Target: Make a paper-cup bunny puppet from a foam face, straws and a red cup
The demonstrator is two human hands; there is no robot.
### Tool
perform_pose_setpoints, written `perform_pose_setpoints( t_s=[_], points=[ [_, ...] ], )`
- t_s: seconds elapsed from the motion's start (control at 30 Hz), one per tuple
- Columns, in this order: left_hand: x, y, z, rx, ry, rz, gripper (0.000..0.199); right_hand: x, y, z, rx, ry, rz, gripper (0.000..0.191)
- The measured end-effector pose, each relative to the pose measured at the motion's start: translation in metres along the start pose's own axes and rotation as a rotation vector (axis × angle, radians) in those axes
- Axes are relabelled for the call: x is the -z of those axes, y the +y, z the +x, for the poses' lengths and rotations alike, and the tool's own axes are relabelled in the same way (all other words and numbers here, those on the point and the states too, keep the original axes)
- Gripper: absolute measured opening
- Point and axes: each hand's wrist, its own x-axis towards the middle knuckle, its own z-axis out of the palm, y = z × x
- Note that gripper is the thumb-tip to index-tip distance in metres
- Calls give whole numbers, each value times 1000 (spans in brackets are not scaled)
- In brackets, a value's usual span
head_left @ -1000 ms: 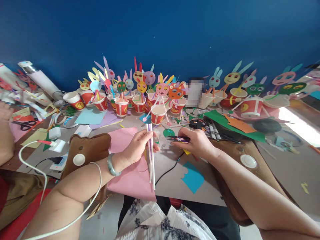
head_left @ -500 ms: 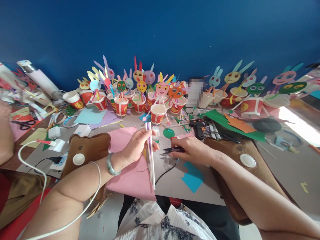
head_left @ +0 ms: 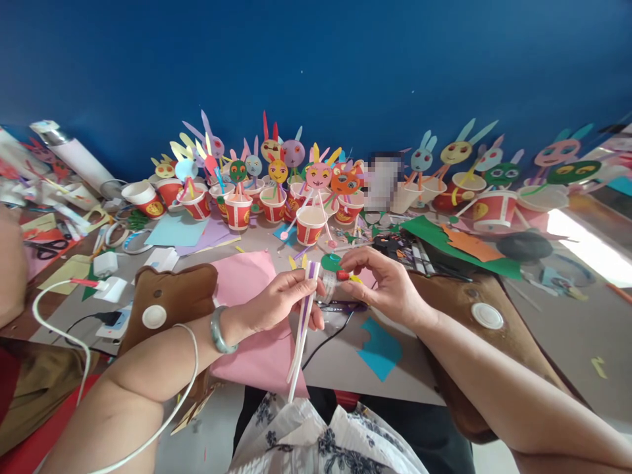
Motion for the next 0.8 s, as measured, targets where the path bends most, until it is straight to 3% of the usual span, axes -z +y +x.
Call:
perform_pose_setpoints(
  t_s=[0.1, 0.37, 0.57, 0.8],
  points=[
    [-3, 1, -2, 16, -28, 38, 41, -3, -7, -2, -18, -38, 44, 30],
    [-9, 1, -4, 19, -75, 91, 44, -7, -17, -5, -3, -22, 37, 12],
    [-7, -1, -3, 13, -82, 99, 44, -7, -17, -6, 22, 5, -7, 16],
    [-6, -1, -4, 30, -104, 106, 45, -6, -10, -5, -221, -60, 140, 31]
  ],
)
